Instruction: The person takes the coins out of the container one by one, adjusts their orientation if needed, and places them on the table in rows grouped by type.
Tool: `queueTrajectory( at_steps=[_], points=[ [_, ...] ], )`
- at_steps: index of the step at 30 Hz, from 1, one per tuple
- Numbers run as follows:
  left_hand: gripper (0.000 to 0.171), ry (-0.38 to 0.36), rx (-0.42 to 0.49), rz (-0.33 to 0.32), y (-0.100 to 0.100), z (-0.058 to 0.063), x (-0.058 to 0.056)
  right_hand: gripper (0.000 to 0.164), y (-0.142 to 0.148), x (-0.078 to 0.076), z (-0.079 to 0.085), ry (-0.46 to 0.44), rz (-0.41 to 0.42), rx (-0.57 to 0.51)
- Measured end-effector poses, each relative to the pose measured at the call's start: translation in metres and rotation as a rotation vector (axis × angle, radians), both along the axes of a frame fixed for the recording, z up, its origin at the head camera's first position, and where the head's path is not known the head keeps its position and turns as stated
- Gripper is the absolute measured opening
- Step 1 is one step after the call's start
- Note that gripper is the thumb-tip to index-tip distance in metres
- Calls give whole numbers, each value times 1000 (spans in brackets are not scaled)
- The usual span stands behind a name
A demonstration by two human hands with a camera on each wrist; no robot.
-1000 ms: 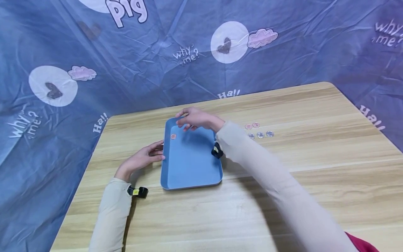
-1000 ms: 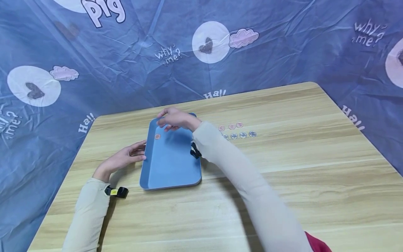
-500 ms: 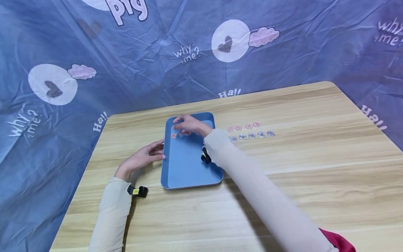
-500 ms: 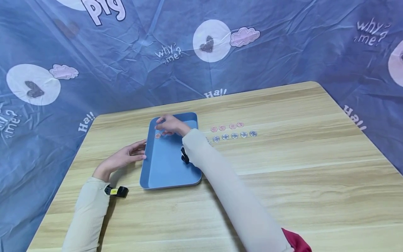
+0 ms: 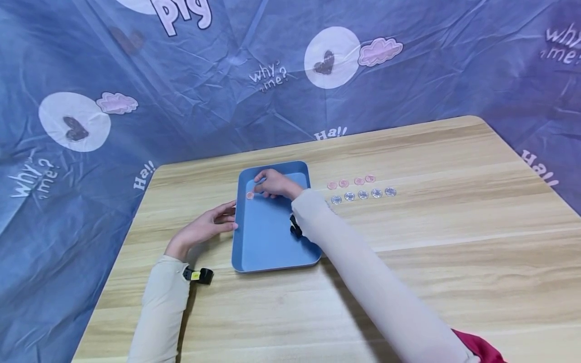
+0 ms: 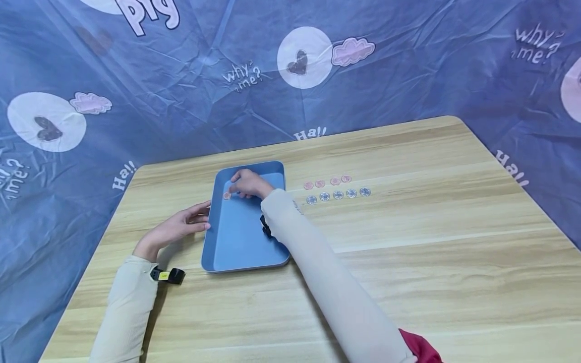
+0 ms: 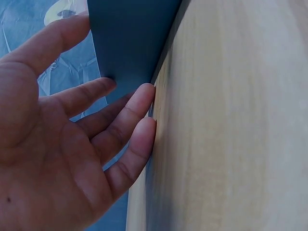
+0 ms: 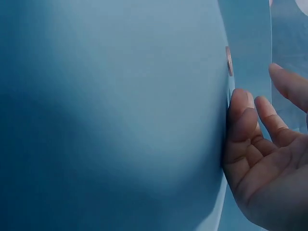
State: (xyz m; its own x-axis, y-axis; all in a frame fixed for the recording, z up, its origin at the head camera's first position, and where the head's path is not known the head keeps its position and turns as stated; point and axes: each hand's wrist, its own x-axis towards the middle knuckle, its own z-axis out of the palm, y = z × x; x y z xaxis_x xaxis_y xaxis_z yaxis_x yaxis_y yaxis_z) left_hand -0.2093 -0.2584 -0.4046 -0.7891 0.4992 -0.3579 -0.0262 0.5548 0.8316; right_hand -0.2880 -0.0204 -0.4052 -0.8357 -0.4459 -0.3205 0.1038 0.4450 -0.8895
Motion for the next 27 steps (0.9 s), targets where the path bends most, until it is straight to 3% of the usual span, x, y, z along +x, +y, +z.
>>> queueTrajectory(
  at_steps=[4, 10, 17, 27],
  points=[
    [77, 1, 8, 1, -1, 0, 0, 49, -3, -2, -3, 19, 23, 46],
    [77, 4, 9, 8, 0, 0, -1, 37, -2, -4, -7, 51, 38, 88],
    [78, 18, 0, -5, -2, 0, -1, 35, -3, -7, -8, 71, 69, 122],
    [76, 11, 3, -8, -1, 1, -1, 28, -13, -3, -3, 139, 91, 303]
  ],
)
